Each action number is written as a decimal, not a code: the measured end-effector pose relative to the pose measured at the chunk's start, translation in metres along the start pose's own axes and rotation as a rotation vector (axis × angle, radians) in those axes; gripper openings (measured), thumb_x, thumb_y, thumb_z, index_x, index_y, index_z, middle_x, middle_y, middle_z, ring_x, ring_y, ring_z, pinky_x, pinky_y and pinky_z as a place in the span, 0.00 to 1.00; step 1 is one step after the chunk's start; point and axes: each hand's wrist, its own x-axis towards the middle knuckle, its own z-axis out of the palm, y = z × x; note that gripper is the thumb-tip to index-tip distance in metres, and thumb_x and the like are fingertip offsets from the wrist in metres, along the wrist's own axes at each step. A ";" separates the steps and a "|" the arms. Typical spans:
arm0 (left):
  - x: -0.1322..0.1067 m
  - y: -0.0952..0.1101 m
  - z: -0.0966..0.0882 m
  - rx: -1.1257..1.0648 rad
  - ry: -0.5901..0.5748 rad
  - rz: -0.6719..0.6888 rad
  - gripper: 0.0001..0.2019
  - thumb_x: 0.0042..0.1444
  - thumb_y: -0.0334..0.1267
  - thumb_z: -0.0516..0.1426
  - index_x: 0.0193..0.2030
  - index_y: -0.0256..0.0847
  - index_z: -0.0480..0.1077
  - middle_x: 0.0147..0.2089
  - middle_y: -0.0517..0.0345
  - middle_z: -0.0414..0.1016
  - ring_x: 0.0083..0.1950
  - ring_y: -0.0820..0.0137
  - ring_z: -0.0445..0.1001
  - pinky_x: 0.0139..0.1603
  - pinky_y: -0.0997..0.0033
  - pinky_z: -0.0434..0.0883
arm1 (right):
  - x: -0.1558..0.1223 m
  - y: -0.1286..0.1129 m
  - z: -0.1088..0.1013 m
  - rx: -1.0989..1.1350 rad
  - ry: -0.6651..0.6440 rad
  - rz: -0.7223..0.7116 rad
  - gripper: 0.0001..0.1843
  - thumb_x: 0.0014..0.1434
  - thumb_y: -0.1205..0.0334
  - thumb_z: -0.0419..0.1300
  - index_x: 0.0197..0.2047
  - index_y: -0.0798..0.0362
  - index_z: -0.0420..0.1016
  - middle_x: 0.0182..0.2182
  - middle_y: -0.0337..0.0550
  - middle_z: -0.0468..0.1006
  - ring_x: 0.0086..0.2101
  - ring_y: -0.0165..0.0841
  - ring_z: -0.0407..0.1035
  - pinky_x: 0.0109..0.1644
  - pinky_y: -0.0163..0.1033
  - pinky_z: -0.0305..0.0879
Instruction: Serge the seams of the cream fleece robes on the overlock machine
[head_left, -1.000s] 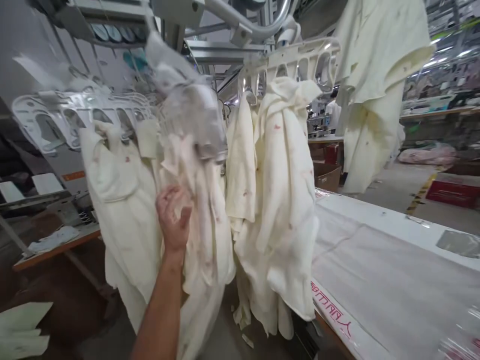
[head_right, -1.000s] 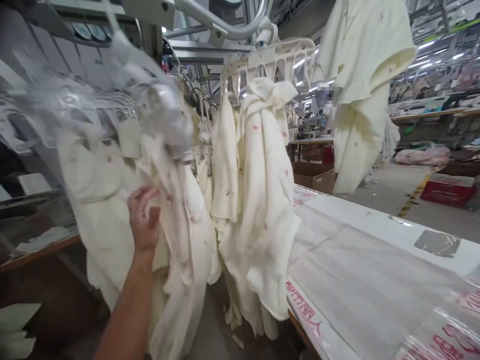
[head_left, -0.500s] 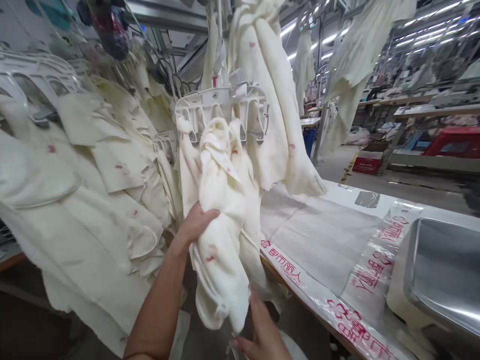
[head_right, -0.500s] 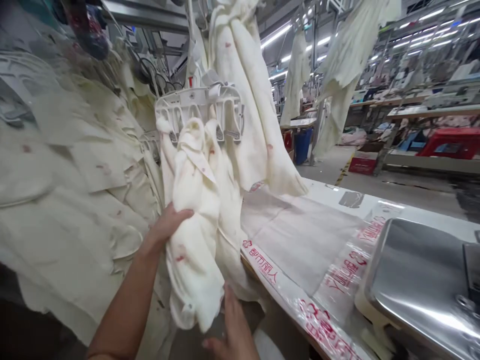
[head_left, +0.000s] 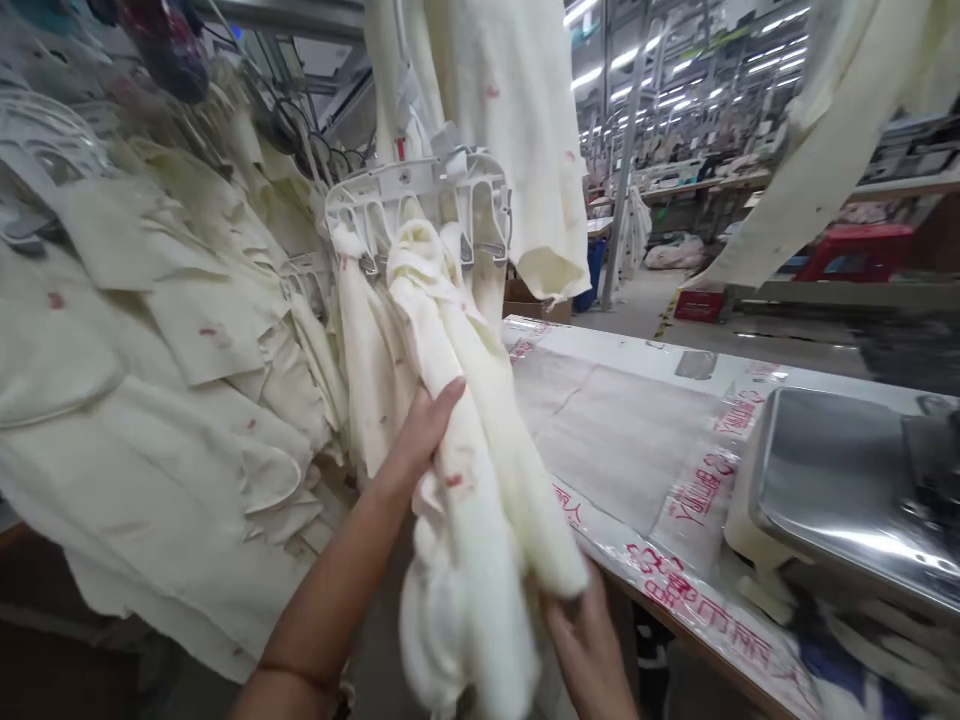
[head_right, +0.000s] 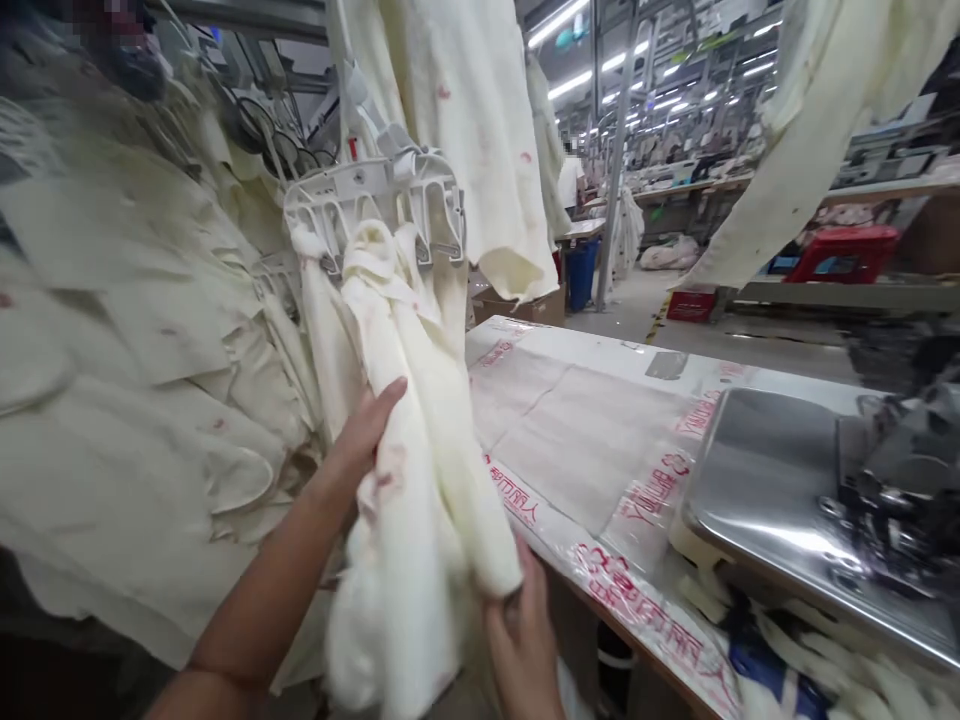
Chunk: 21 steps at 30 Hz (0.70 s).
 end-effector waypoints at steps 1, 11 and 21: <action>0.004 -0.004 0.015 0.060 -0.011 0.053 0.25 0.56 0.49 0.55 0.57 0.38 0.61 0.56 0.49 0.71 0.61 0.63 0.65 0.62 0.63 0.62 | -0.003 -0.003 -0.012 -0.082 0.099 -0.043 0.37 0.56 0.48 0.56 0.65 0.48 0.49 0.64 0.49 0.53 0.61 0.45 0.52 0.64 0.51 0.49; 0.013 0.001 0.059 0.355 0.001 0.233 0.39 0.57 0.48 0.54 0.67 0.35 0.39 0.71 0.40 0.42 0.71 0.60 0.43 0.68 0.60 0.48 | 0.052 -0.055 -0.028 -0.344 0.092 -0.123 0.21 0.60 0.50 0.50 0.49 0.55 0.68 0.38 0.46 0.76 0.38 0.38 0.70 0.40 0.38 0.66; -0.003 0.110 0.118 0.463 -0.839 0.718 0.14 0.56 0.43 0.55 0.45 0.38 0.72 0.40 0.57 0.77 0.42 0.62 0.76 0.44 0.67 0.71 | 0.064 -0.189 -0.123 0.020 0.116 -0.336 0.46 0.43 0.32 0.58 0.61 0.47 0.57 0.52 0.49 0.70 0.43 0.41 0.71 0.41 0.40 0.69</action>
